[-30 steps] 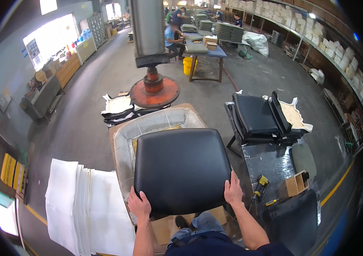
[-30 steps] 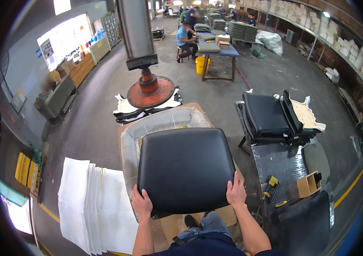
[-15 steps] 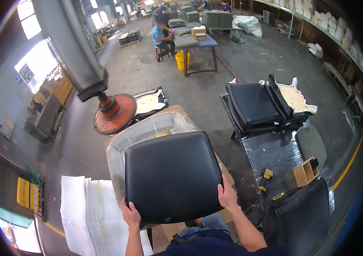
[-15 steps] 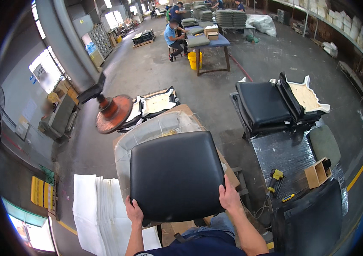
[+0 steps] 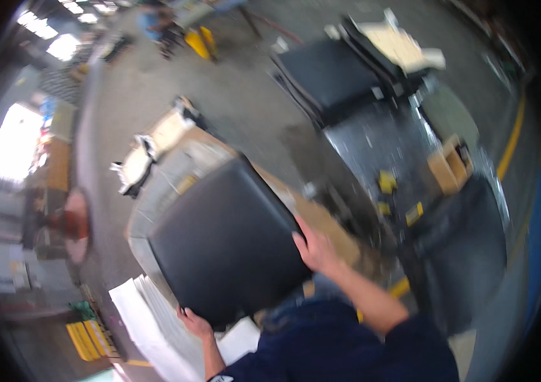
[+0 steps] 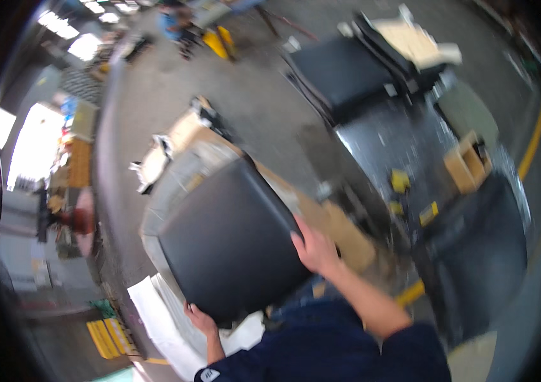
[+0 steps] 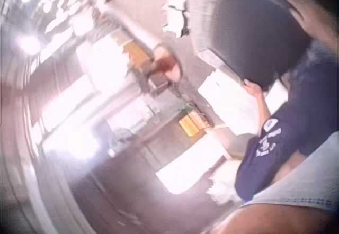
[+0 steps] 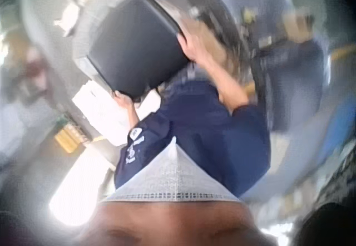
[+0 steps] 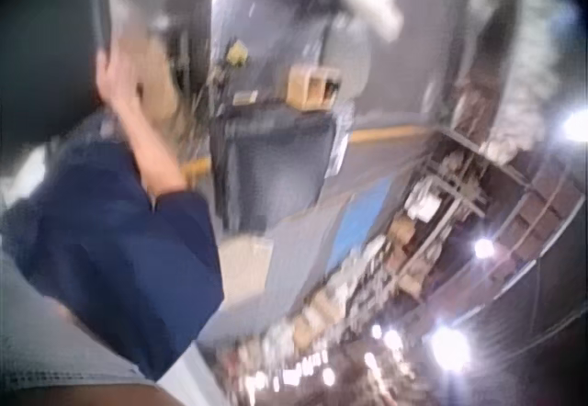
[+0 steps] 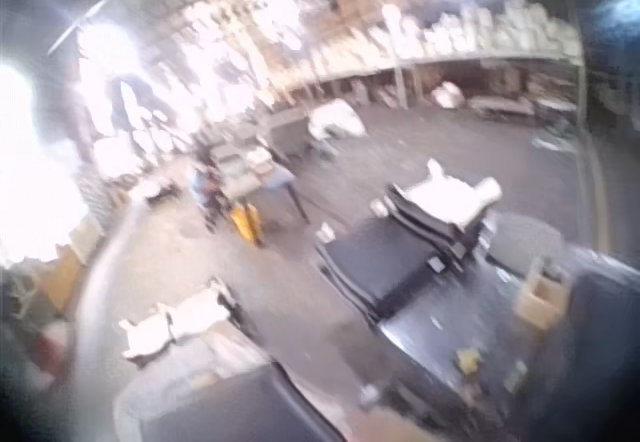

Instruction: The person uses a pneumatic staple gun to attach white foam padding to a wooden chair seat base, then places a black leather cover over the padded seat. The person handles the seat and cover, aligning them on a workbench in a factory setting.

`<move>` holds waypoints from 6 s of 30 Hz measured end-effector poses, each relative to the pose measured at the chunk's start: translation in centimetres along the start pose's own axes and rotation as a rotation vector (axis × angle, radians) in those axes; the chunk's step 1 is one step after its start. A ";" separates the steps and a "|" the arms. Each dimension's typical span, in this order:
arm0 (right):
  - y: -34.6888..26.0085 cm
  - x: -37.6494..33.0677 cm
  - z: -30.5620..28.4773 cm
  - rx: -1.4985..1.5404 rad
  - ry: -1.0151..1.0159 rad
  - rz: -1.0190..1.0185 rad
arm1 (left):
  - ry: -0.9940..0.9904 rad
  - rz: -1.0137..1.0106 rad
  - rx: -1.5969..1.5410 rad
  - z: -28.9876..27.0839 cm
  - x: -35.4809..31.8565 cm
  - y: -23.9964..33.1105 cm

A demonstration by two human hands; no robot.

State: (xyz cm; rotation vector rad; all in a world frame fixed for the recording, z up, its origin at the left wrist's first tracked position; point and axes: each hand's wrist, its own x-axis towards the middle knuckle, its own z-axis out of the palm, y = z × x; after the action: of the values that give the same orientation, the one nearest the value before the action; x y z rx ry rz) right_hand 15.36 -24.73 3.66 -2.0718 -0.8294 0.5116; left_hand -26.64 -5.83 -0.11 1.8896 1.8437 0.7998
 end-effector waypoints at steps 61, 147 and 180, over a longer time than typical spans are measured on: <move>-7.2 8.6 -21.2 -0.510 0.414 -0.433 | -1.196 -0.550 -0.955 18.2 3.9 32.7; 72.2 15.9 -54.7 -0.014 1.193 1.492 | -0.418 0.271 0.724 24.1 -8.0 32.2; 60.0 3.5 -43.4 0.180 1.086 0.776 | -0.389 0.208 0.680 26.0 -6.7 32.0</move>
State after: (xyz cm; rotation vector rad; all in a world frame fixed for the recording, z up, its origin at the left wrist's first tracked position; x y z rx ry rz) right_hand 66.75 -72.37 -20.52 -2.0223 0.6401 -0.1930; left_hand 14.78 -11.59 -0.76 2.4433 1.8081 -0.1939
